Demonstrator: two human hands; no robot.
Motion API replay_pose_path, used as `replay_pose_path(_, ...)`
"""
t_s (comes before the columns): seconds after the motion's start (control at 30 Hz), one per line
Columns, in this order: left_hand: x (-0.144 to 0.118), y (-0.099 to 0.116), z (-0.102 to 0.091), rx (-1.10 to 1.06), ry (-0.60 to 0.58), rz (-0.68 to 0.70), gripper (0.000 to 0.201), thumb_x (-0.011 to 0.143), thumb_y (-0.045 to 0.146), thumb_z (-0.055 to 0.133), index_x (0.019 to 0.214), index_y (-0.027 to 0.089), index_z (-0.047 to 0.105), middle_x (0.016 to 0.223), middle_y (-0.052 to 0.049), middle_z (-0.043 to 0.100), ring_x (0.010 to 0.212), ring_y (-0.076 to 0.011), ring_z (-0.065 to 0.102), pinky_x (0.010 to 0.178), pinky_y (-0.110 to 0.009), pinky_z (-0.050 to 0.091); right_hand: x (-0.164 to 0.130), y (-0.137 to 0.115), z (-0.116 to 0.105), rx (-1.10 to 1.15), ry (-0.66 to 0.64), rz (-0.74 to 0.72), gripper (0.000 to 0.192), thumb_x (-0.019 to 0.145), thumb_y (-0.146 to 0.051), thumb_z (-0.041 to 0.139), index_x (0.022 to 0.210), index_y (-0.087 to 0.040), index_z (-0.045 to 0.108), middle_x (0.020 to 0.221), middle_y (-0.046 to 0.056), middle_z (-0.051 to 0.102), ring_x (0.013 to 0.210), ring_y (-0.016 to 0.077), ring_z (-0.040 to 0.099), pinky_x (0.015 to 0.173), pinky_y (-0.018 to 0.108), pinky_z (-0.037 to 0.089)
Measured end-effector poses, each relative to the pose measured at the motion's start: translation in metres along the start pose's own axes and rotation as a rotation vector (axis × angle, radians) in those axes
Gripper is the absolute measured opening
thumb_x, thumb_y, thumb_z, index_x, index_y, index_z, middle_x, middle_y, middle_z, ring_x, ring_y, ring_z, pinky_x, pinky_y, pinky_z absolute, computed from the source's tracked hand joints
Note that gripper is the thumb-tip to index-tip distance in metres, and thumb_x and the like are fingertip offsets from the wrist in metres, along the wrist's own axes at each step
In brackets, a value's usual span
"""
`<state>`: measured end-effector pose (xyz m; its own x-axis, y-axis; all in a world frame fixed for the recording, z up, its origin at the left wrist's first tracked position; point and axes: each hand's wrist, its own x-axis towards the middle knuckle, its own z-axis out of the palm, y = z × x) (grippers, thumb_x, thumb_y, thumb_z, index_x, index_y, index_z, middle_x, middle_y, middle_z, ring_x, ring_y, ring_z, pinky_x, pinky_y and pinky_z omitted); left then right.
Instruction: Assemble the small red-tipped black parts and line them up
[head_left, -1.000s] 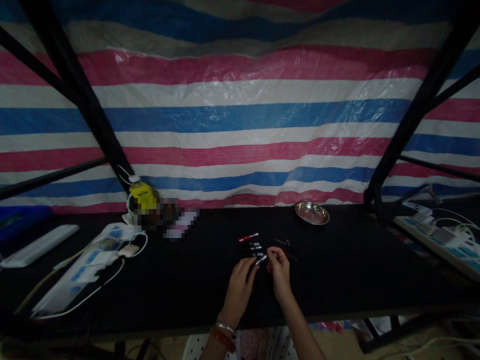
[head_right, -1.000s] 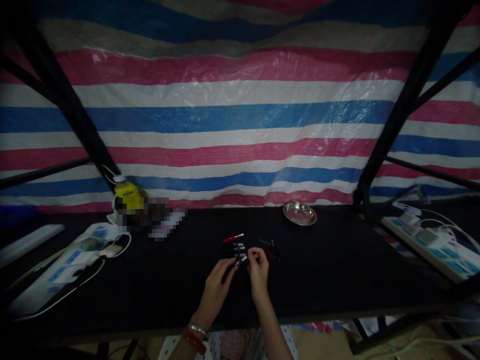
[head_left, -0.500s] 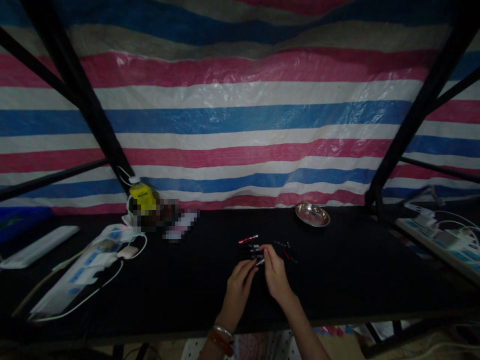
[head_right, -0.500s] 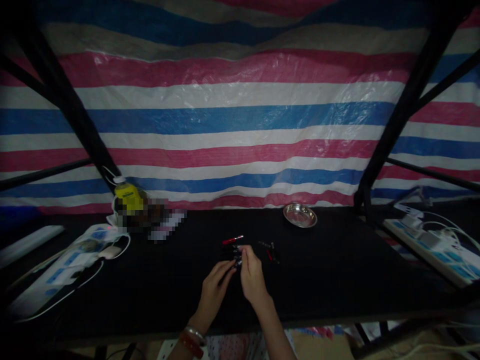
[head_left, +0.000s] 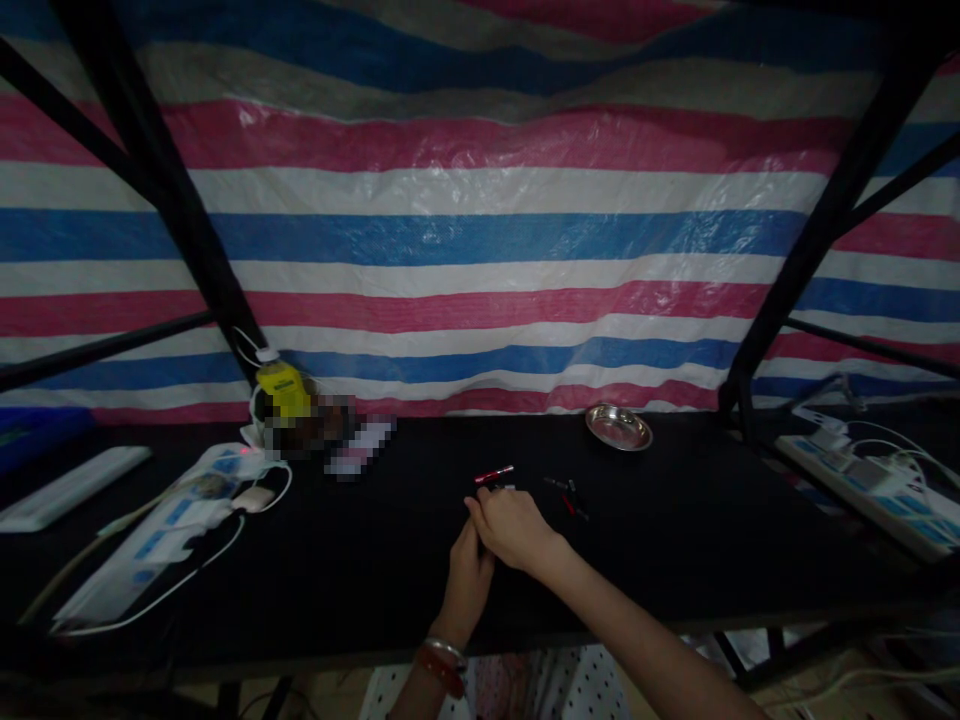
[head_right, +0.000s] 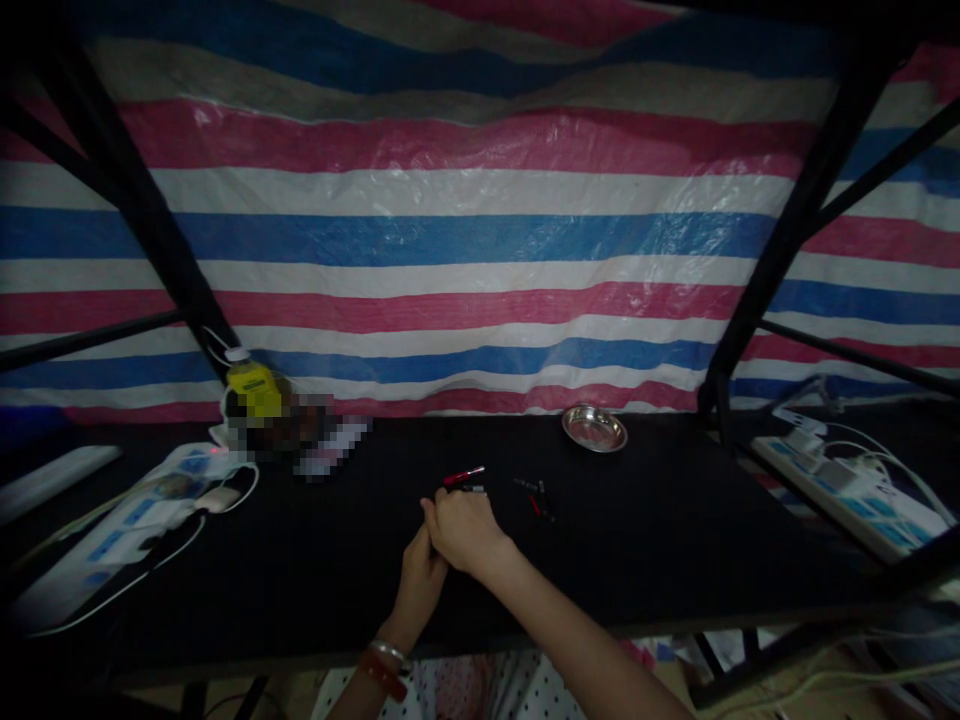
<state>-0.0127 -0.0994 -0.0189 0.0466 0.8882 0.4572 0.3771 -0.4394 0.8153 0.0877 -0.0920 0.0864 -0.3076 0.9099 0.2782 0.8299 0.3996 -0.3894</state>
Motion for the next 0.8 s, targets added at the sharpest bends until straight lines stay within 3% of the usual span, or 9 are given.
replay_pose_path(0.13,0.007,0.016,-0.004,-0.057,0.051,-0.057,0.026,0.083,0.031,0.044,0.101,0.017,0.056,0.096,-0.009,0.064,0.089,-0.02,0.062,0.078,-0.032,0.049,0.005,0.012,-0.016,0.151,-0.082,-0.081,0.021,0.088,-0.024,0.041,0.097,-0.019,0.059,0.078,0.006,0.067,0.071,0.0181,0.063,0.062,0.026,0.041)
replay_pose_path(0.23,0.012,0.022,-0.006,-0.094,0.117,-0.182,0.03,0.084,0.044,0.044,0.093,0.017,0.055,0.073,-0.002,0.06,0.068,-0.0156,0.059,0.063,-0.026,0.047,0.011,0.025,-0.024,0.299,-0.056,-0.118,0.024,0.086,-0.019,0.042,0.103,-0.023,0.059,0.082,0.002,0.066,0.07,0.0145,0.061,0.06,0.023,0.039)
replay_pose_path(0.37,0.014,0.022,-0.006,-0.135,0.12,-0.245,0.044,0.085,0.056,0.034,0.074,0.017,0.052,0.057,0.003,0.046,0.053,-0.0111,0.046,0.052,-0.022,0.038,0.021,0.043,-0.026,0.519,-0.015,-0.08,0.02,0.083,-0.025,0.049,0.095,-0.022,0.065,0.068,-0.002,0.063,0.057,0.0111,0.054,0.052,0.021,0.036)
replay_pose_path(0.53,0.015,0.015,-0.006,-0.131,0.125,-0.259,0.046,0.086,0.057,0.03,0.067,0.019,0.047,0.061,0.002,0.046,0.058,-0.0119,0.047,0.057,-0.023,0.039,0.018,0.065,-0.021,0.714,-0.044,-0.028,0.022,0.079,-0.035,0.056,0.084,-0.019,0.072,0.062,-0.001,0.063,0.053,0.0111,0.05,0.05,0.021,0.036)
replay_pose_path(0.67,0.019,0.01,-0.009,0.05,0.126,-0.248,0.041,0.09,0.045,0.026,0.067,0.02,0.048,0.07,-0.001,0.052,0.069,-0.0154,0.052,0.066,-0.027,0.042,-0.003,0.083,-0.001,0.723,0.047,0.027,0.018,0.065,-0.034,0.071,0.079,-0.023,0.074,0.067,0.0,0.064,0.065,0.015,0.055,0.062,0.026,0.043)
replay_pose_path(0.8,0.02,0.016,-0.01,0.498,0.007,-0.301,0.033,0.091,0.03,0.029,0.073,0.019,0.055,0.081,-0.005,0.055,0.08,-0.02,0.052,0.071,-0.033,0.039,-0.025,0.096,0.031,0.64,0.203,0.068,0.016,0.065,-0.033,0.072,0.079,-0.026,0.074,0.07,0.002,0.064,0.07,0.0175,0.056,0.07,0.032,0.046)
